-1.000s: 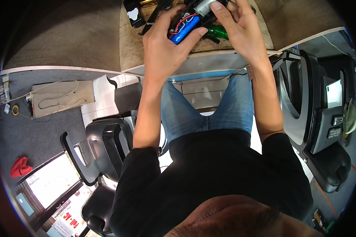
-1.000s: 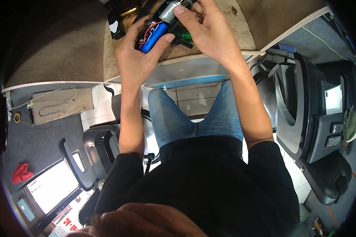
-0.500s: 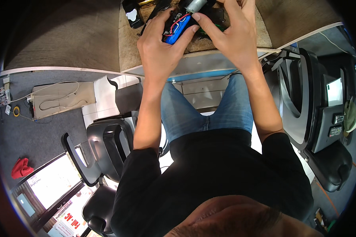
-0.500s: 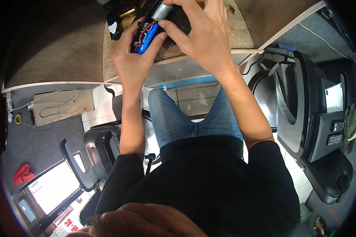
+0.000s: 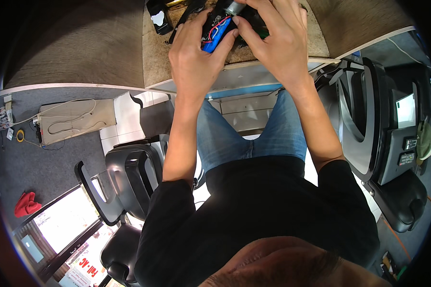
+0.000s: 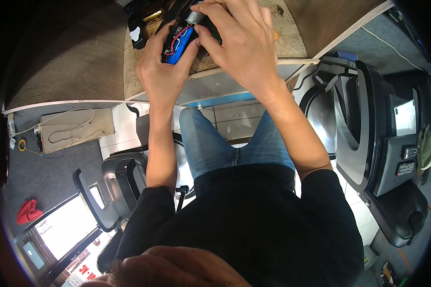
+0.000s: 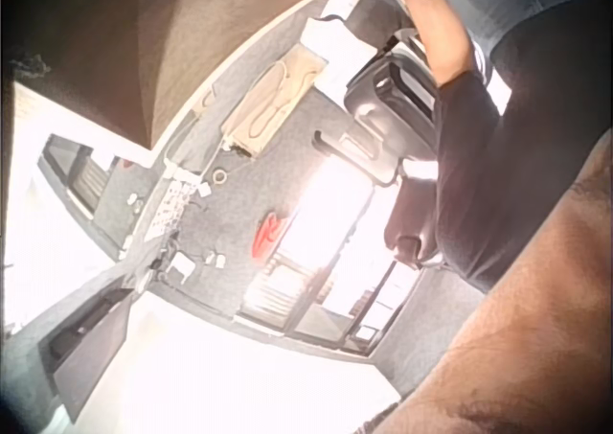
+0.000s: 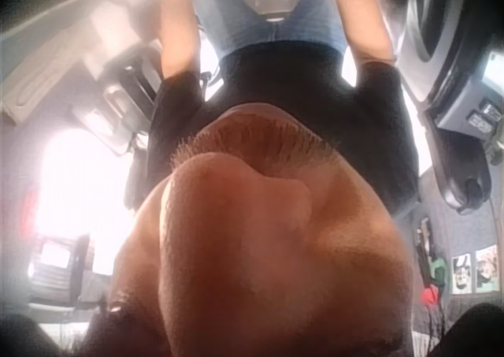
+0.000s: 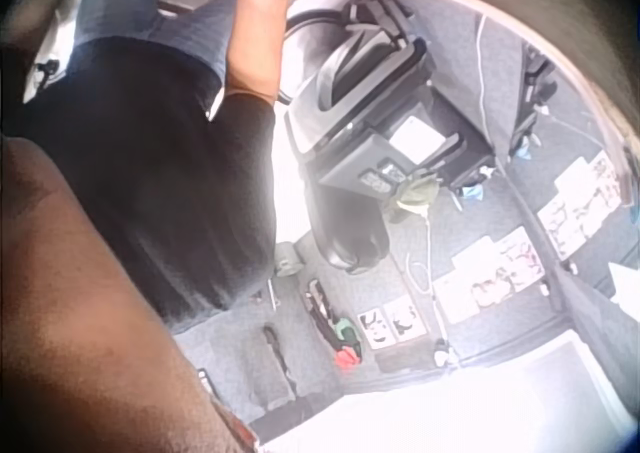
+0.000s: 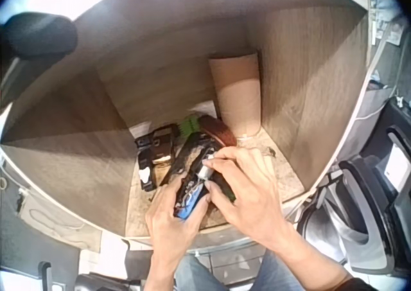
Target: The person disassembles a hair clipper by removing the blade and opening the housing using a screwdriver, then adjusts the internal wiring and battery.
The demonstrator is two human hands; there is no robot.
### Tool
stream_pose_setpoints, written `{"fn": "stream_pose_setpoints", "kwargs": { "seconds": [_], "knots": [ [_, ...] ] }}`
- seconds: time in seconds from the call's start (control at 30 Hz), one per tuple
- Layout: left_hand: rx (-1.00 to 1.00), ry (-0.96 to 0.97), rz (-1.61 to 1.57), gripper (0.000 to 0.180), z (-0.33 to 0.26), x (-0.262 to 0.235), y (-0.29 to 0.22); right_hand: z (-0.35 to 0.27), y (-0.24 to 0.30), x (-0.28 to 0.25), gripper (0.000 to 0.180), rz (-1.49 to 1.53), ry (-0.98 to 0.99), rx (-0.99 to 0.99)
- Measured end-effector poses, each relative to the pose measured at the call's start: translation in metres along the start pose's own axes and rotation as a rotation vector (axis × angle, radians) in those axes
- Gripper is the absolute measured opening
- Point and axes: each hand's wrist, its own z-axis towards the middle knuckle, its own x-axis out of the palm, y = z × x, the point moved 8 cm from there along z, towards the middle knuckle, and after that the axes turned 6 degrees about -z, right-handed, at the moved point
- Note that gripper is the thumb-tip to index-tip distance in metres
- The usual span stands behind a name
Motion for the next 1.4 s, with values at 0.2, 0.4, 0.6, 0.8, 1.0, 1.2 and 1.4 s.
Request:
{"fn": "stream_pose_setpoints", "kwargs": {
  "seconds": [0.2,0.4,0.6,0.8,1.0,1.2,1.4],
  "knots": [
    [-0.056,0.038,0.049,0.049,0.001,0.001,0.0,0.0,0.001,0.001,0.033,-0.031,-0.003,-0.011],
    [-0.059,0.047,0.048,0.048,0.002,0.002,-0.005,-0.002,-0.003,0.004,0.035,-0.033,0.013,0.036],
    [-0.062,0.055,0.042,0.048,0.002,0.003,-0.006,-0.002,-0.002,0.006,0.039,-0.073,0.006,0.039],
    [-0.036,0.051,0.053,0.048,0.002,0.002,-0.007,-0.003,-0.003,0.006,0.041,-0.099,0.027,0.076],
    [-0.109,0.028,-0.006,0.055,0.002,0.002,-0.005,-0.003,-0.008,0.008,0.047,-0.084,0.005,0.097],
    [-0.153,0.004,-0.031,0.063,0.0,-0.001,-0.003,-0.003,-0.01,0.01,0.049,-0.076,0.025,0.105],
    [-0.148,0.012,-0.004,0.062,-0.001,-0.002,-0.003,0.002,-0.004,0.006,0.048,-0.11,0.108,0.172]
  ]
}}
